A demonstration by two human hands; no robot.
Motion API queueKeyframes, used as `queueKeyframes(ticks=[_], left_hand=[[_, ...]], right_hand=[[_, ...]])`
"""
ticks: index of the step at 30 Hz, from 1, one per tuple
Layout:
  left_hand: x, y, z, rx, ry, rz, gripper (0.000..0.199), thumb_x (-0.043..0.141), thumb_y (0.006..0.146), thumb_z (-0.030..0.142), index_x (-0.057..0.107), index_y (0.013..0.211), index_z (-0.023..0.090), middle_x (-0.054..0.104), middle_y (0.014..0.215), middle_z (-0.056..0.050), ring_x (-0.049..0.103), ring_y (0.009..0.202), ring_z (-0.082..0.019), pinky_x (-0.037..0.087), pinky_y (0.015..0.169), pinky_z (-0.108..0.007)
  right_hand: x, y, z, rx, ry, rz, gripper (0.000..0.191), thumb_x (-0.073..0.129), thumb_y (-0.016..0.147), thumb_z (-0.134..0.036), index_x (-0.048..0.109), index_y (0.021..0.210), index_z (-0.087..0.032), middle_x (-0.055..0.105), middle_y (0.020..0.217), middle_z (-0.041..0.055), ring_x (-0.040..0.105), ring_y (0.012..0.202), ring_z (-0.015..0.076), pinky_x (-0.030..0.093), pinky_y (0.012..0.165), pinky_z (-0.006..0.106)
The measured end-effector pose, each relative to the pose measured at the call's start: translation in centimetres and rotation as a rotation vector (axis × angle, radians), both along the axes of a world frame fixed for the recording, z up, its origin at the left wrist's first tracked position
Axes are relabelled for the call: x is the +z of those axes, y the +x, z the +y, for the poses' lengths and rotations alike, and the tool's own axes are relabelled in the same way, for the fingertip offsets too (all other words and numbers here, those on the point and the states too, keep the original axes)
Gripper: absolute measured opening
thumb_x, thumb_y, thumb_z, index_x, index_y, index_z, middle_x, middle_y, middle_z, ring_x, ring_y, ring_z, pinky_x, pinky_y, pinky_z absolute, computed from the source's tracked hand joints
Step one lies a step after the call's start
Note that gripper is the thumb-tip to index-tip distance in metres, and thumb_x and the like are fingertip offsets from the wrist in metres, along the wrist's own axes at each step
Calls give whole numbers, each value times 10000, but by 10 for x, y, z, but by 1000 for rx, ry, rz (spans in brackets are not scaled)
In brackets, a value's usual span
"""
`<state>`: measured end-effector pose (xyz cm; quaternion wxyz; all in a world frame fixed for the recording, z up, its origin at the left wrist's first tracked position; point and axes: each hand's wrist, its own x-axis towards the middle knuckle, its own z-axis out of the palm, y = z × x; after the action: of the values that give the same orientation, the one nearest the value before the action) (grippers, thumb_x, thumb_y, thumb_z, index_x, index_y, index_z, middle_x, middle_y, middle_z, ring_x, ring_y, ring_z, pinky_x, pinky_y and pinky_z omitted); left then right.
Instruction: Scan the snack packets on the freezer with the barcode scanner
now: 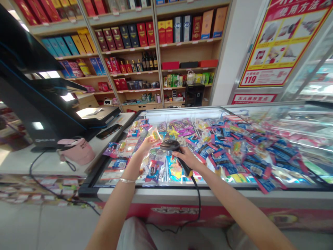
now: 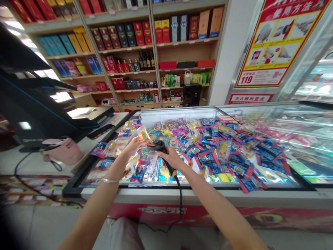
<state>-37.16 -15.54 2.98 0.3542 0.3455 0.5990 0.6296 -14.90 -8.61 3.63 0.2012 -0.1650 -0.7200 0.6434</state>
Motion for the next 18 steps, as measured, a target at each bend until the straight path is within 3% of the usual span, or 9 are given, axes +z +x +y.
queueKeyframes(ticks=[10, 16, 18], left_hand=[[3, 1, -1, 5, -31, -13, 307, 838, 555, 267, 660, 773, 145, 708, 784, -79, 672, 758, -228, 549, 706, -333], [-1, 0, -1, -47, -84, -22, 315, 853, 522, 276, 680, 750, 142, 702, 761, -70, 667, 731, -211, 555, 672, -305], [-4, -1, -1, -32, -62, -44, 301, 859, 500, 242, 677, 712, 129, 692, 720, -77, 657, 679, -201, 550, 639, -301]], right_hand=[[0, 1, 1, 10, -18, 12, 235, 570, 795, -372, 618, 709, -159, 556, 468, -8, 502, 368, 122, 439, 385, 245], [3, 2, 3, 28, -63, -43, 247, 561, 791, -372, 641, 727, -148, 554, 457, -3, 509, 371, 122, 420, 373, 230], [3, 3, 4, 34, -82, -50, 219, 578, 773, -359, 631, 739, -149, 609, 534, 15, 515, 378, 118, 414, 360, 230]])
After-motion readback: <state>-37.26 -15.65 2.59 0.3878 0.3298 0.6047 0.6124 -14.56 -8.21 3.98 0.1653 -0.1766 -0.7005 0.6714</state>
